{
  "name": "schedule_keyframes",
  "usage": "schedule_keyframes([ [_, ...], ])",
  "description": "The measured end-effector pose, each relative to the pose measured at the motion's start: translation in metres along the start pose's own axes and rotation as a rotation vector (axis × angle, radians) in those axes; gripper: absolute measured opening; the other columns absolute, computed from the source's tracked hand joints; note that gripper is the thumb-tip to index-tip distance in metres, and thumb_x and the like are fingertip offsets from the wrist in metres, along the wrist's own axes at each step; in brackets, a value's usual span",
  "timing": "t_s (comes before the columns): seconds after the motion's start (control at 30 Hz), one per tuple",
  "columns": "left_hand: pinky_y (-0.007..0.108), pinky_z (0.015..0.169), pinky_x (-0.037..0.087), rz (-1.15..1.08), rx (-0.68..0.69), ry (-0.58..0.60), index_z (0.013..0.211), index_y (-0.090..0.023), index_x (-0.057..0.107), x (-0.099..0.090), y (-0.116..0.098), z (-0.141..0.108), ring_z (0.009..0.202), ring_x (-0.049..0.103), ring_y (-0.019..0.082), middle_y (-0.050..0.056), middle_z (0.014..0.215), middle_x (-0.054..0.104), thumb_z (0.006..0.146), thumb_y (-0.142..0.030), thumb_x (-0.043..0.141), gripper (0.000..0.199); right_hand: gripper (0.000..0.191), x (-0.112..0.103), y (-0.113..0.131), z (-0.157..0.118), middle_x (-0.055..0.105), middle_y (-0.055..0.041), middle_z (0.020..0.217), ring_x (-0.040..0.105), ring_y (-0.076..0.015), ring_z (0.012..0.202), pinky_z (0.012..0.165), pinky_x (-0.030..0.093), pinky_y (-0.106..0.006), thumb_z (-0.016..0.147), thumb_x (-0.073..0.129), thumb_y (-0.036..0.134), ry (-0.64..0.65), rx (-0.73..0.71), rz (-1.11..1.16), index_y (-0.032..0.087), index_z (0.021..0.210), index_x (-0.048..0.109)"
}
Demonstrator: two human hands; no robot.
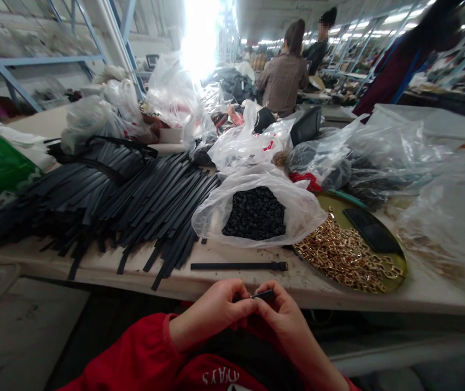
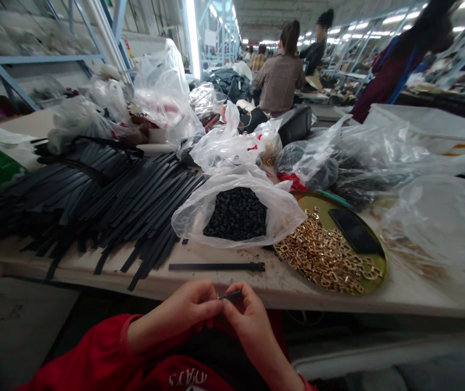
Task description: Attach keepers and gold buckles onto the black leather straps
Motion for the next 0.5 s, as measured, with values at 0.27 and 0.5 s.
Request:
schedule_keyframes([
  [0.27, 0.02, 0.054, 0.038, 0.163, 0.22, -0.094, 0.102, -0.019, 0.052, -0.014, -0.021, 0.021, 0.059, 0.053, 0.011, -0.003, 0.07, 0.059, 0.074, -0.028, 0.054, 0.029, 0.022, -0.004, 0.043, 0.022, 0.063, -0.0003, 0.075, 0.058, -0.0159, 0.068, 0.062, 0.044, -0.026, 0.075, 0.056, 0.041, 0.151, -0.145, -0.351, 0.021, 0.082, 0.057],
  [0.5, 0.018, 0.046, 0.032, 0.144, 0.105, -0.153, 0.083, -0.015, 0.056, -0.03, -0.019, 0.038, 0.047, 0.042, 0.008, -0.004, 0.058, 0.053, 0.076, -0.028, 0.046, 0.018, 0.026, -0.047, 0.122, 0.113, 0.064, -0.0123, 0.083, 0.058, -0.0234, 0.078, 0.069, 0.039, -0.034, 0.084, 0.04, 0.031, -0.391, -0.41, -1.579, 0.015, 0.082, 0.061],
])
Point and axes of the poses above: each hand's wrist, its own z-axis towards the middle knuckle, its own x-axis out of the palm, y = z × x, the point moved 7 cm from there along z, towards the middle knuckle
